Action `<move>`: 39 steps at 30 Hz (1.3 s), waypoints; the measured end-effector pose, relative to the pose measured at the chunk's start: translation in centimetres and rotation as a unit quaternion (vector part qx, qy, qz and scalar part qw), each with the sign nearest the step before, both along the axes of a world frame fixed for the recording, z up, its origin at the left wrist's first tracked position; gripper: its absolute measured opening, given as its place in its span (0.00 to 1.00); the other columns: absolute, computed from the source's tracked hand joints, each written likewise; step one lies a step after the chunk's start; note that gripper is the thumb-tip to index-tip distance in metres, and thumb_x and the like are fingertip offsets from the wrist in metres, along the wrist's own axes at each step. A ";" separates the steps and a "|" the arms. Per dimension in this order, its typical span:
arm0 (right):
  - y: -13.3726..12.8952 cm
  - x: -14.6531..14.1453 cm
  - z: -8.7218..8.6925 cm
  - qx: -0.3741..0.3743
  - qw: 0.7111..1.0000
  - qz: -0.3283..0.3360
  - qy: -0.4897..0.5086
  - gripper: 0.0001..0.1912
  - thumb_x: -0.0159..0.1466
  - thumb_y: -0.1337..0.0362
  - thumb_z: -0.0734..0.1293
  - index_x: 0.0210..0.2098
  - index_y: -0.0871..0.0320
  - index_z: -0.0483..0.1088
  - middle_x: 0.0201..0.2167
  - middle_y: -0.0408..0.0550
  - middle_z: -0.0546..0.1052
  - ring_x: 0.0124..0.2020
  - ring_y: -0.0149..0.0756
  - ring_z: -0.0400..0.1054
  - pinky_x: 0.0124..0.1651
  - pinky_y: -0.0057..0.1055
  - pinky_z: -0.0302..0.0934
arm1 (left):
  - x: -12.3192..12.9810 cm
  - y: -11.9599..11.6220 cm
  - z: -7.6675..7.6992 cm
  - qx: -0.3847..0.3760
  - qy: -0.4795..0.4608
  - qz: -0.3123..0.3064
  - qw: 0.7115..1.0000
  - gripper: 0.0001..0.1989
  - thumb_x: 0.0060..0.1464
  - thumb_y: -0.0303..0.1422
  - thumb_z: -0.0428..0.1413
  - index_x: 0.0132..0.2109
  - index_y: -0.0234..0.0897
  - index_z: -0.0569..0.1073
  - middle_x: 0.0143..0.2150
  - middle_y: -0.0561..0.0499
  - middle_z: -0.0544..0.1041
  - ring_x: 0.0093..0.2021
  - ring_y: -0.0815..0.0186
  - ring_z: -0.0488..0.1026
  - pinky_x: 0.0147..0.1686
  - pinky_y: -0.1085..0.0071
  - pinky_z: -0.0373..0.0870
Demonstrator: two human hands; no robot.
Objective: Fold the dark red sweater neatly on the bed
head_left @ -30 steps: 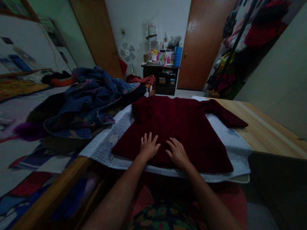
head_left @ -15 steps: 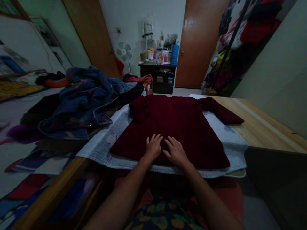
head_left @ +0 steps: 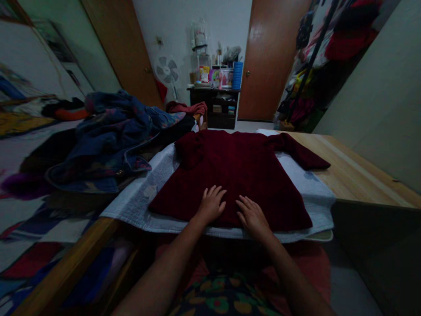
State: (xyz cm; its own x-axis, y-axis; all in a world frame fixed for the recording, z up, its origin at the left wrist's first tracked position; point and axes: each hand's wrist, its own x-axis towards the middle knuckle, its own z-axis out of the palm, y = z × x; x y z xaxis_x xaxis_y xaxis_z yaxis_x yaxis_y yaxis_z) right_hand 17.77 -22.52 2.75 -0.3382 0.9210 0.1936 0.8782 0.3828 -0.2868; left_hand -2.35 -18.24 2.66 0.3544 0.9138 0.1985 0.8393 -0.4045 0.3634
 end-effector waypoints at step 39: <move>1.6 2.2 0.4 -0.008 0.993 -0.106 0.059 0.14 0.56 0.76 0.60 0.39 0.56 0.69 0.56 0.49 0.70 0.56 0.41 0.60 0.55 0.35 0.54 | 2.5 -2.0 1.1 0.042 -0.077 -0.006 0.996 0.10 0.50 0.32 0.60 0.39 0.41 0.68 0.47 0.49 0.69 0.51 0.58 0.64 0.54 0.59 0.61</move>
State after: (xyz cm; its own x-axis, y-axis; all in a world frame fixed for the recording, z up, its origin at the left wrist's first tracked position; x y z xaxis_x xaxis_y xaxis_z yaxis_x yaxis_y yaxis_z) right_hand 19.99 -20.95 3.17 -0.1128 0.9721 0.2059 0.8984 0.1883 -0.3967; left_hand 0.19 -20.23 3.75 0.3253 0.8874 0.3267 0.7705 -0.4490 0.4524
